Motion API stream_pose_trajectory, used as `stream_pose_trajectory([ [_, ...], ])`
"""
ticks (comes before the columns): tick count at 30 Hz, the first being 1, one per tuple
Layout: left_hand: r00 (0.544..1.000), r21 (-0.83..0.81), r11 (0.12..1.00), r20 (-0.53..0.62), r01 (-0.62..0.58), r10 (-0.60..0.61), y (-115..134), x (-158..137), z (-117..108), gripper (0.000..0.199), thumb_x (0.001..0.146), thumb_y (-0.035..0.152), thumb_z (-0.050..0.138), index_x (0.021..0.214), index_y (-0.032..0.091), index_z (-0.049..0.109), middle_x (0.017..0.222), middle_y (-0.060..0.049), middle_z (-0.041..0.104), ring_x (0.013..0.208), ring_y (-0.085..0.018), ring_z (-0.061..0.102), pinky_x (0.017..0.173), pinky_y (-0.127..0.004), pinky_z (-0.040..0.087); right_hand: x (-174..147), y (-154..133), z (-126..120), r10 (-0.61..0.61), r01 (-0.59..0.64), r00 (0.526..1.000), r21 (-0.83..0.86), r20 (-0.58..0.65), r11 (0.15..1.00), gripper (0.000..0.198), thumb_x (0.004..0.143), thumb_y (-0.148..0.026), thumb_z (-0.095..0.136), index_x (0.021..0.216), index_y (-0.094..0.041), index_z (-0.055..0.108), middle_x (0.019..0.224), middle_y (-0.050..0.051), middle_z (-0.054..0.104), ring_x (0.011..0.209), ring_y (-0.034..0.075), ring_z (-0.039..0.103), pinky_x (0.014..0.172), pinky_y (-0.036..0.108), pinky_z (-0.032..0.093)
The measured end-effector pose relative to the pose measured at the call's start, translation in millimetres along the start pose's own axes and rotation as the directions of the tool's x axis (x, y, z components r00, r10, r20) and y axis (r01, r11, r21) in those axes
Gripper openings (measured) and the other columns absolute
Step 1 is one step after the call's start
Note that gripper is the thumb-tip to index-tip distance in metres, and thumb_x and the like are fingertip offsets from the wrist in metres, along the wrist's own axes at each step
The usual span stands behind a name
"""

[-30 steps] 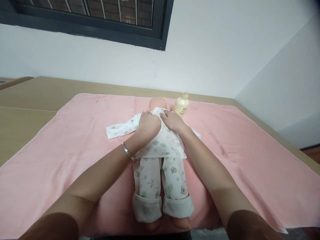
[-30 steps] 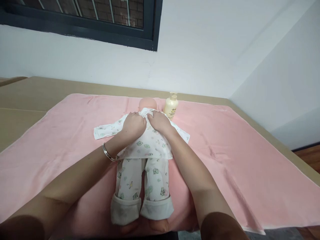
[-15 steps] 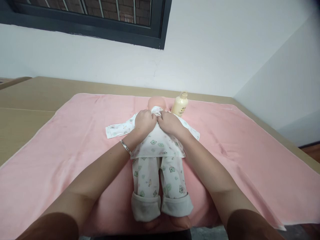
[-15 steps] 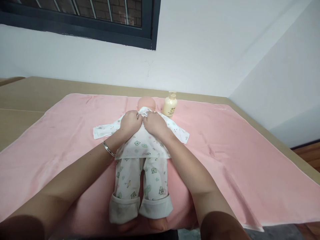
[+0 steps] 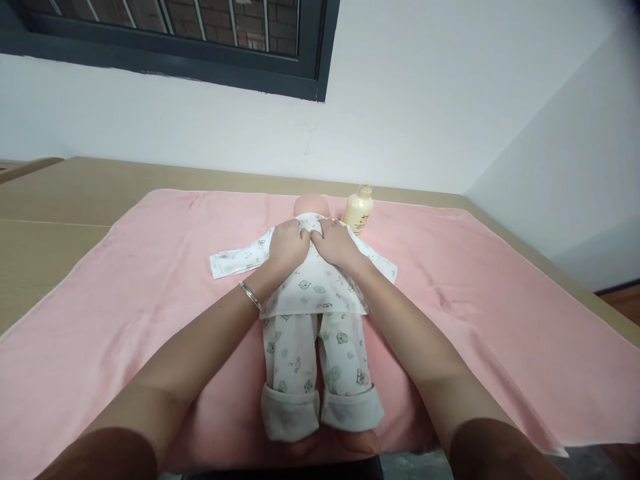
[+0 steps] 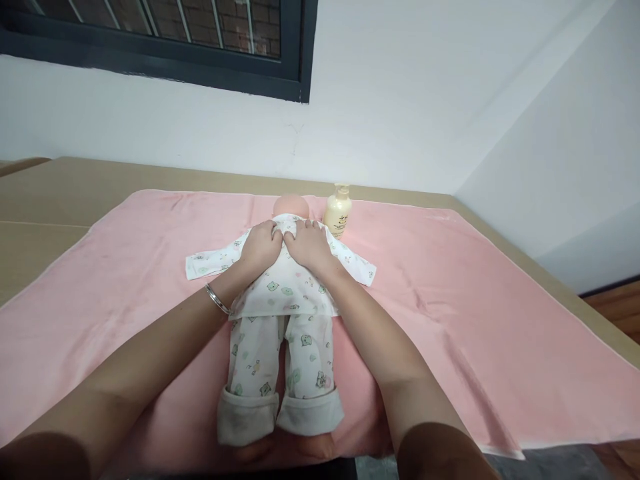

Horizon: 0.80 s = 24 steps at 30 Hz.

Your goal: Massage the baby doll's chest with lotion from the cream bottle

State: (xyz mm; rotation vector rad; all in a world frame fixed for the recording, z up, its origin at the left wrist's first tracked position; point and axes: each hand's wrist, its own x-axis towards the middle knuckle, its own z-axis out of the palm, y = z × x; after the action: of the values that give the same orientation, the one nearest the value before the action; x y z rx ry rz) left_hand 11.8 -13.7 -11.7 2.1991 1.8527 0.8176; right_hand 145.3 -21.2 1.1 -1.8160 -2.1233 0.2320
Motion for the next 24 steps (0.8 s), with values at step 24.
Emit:
stream_pose_trajectory([
  [24,0.986,-0.348,0.937,-0.147,0.022,-0.078,-14,-5,15,0.033,0.092,0.023,0.039,0.111,0.016,0.065,0.119,-0.014,0.071,0.113,-0.029,0.064,0.103,-0.044,0.048,-16,-20,-5,-0.077,0.078,0.975,-0.007,-0.208,0.997,0.051,0.094,-0.019,0.038,0.142,-0.009,0.051,0.159,0.021,0.036,0.144,0.034,0.039,0.119,0.058,0.031],
])
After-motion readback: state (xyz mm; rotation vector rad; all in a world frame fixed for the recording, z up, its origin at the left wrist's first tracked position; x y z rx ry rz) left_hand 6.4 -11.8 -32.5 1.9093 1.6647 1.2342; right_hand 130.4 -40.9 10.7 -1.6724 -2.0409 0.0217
